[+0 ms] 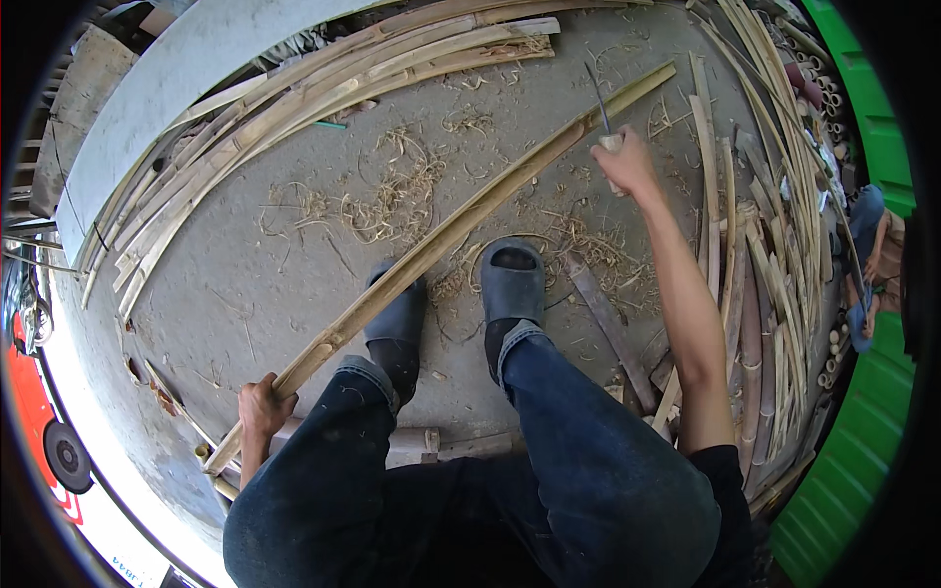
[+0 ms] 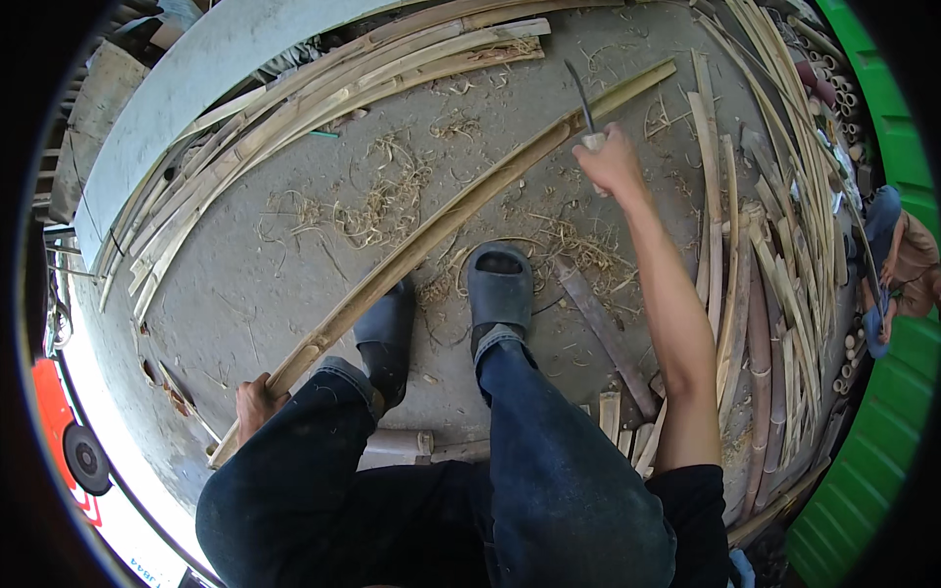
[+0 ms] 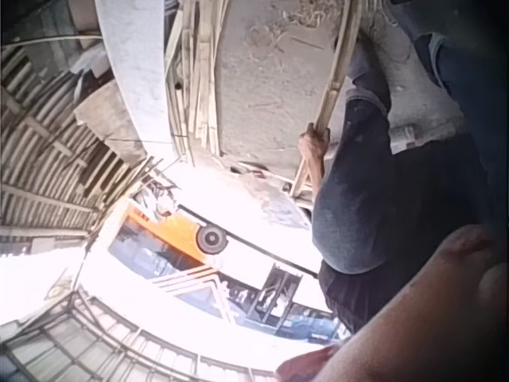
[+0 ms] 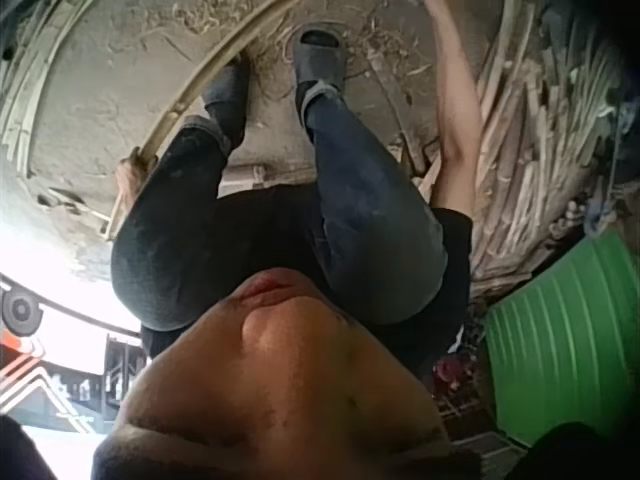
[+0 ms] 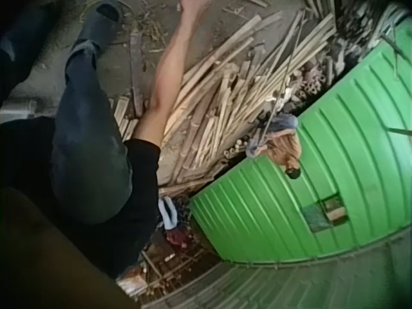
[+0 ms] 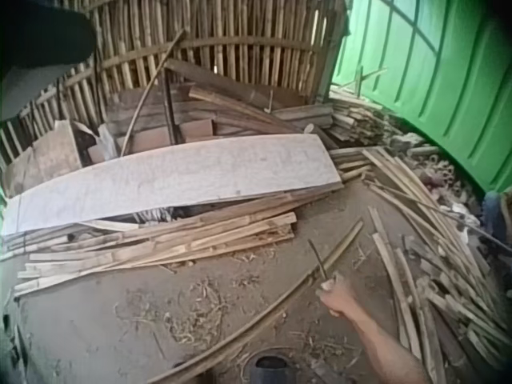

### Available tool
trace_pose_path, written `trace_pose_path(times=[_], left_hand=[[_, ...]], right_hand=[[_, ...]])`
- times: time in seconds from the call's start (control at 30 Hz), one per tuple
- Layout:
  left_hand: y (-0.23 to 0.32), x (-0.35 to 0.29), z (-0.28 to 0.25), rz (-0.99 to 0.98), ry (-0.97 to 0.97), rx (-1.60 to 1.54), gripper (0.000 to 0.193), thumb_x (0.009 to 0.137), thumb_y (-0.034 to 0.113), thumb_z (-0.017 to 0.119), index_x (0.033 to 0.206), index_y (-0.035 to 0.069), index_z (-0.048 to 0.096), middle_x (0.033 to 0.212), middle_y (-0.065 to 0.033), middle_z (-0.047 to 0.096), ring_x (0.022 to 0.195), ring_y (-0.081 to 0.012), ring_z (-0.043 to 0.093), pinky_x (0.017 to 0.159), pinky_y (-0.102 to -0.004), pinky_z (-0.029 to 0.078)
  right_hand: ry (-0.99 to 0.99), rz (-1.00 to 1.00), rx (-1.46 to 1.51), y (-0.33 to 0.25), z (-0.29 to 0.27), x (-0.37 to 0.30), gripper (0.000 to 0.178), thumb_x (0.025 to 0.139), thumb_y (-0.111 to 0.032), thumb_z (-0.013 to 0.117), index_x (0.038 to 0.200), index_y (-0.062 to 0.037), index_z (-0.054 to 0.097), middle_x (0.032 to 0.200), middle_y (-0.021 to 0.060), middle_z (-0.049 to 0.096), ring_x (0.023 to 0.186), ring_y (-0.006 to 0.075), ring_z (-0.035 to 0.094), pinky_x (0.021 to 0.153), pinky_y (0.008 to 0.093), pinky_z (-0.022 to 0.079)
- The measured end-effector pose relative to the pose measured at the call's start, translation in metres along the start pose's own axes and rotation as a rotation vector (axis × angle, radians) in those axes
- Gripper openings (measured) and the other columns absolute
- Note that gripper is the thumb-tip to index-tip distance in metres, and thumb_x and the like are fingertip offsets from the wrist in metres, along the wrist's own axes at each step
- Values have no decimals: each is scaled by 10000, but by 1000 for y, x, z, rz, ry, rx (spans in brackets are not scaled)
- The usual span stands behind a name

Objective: The person scrapes and trims bamboo sticks and strips using a curved knife by hand.

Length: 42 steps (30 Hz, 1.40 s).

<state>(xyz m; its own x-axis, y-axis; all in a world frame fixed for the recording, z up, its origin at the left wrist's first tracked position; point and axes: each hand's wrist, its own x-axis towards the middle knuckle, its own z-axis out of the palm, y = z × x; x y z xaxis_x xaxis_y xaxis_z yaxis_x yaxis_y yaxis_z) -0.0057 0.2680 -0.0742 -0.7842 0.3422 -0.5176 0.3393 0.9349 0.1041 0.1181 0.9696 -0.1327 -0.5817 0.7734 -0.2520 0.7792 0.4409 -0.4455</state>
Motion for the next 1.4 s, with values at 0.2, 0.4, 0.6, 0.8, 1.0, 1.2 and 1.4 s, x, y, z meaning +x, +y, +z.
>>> trace_pose_path(times=[0.2, 0.4, 0.6, 0.8, 1.0, 1.2, 1.4], left_hand=[[6, 12, -10, 1, -40, -27, 326, 718, 262, 815, 922, 30, 711, 752, -243, 705, 761, -441, 717, 746, -504, 595], [-4, 32, 1, 39, -68, -13, 328, 698, 247, 797, 917, 16, 718, 750, -255, 698, 771, -446, 714, 746, -502, 589], [-10, 45, 3, 54, -93, -38, 329, 684, 241, 793, 899, 4, 716, 741, -265, 686, 768, -461, 703, 747, -508, 582], [-7, 50, 1, 72, -95, -38, 314, 668, 232, 781, 873, 4, 716, 735, -265, 680, 740, -461, 692, 742, -507, 577], [-2, 44, 1, 50, -122, -67, 280, 662, 219, 757, 823, -6, 713, 716, -267, 669, 716, -467, 684, 723, -505, 569], [5, 40, 5, 66, -98, -90, 274, 663, 212, 749, 816, -13, 711, 702, -276, 658, 723, -460, 689, 714, -502, 564], [14, 37, -2, 33, -188, -118, 281, 655, 208, 748, 814, -21, 714, 699, -273, 655, 710, -453, 686, 714, -498, 562]], right_hand=[[63, -238, 69, -22, 40, -60, 601, 887, -361, 777, 1281, 61, 611, 1057, 256, 750, 1006, 405, 740, 867, 468, 573], [-154, 120, 552, 22, 20, -23, 569, 929, -342, 768, 1292, 57, 587, 993, 166, 754, 866, 263, 741, 782, 406, 581], [-41, -212, 165, 53, 34, 5, 653, 844, -414, 810, 1253, 59, 622, 1020, 197, 772, 979, 353, 751, 871, 425, 579], [-26, 17, -20, 38, 29, 17, 547, 790, -374, 803, 1146, 32, 717, 1042, 229, 768, 1013, 382, 744, 900, 440, 580], [-139, -271, -154, -14, 79, -60, 567, 777, -350, 809, 1197, 22, 723, 1057, 279, 758, 1009, 394, 750, 904, 423, 591], [-50, 58, -58, -4, 29, -17, 528, 794, -342, 800, 1179, 11, 728, 1016, 255, 768, 945, 370, 761, 859, 442, 596], [-316, -311, -221, -76, 72, -140, 500, 808, -311, 787, 1178, 9, 682, 992, 306, 744, 1002, 455, 737, 921, 493, 594]])
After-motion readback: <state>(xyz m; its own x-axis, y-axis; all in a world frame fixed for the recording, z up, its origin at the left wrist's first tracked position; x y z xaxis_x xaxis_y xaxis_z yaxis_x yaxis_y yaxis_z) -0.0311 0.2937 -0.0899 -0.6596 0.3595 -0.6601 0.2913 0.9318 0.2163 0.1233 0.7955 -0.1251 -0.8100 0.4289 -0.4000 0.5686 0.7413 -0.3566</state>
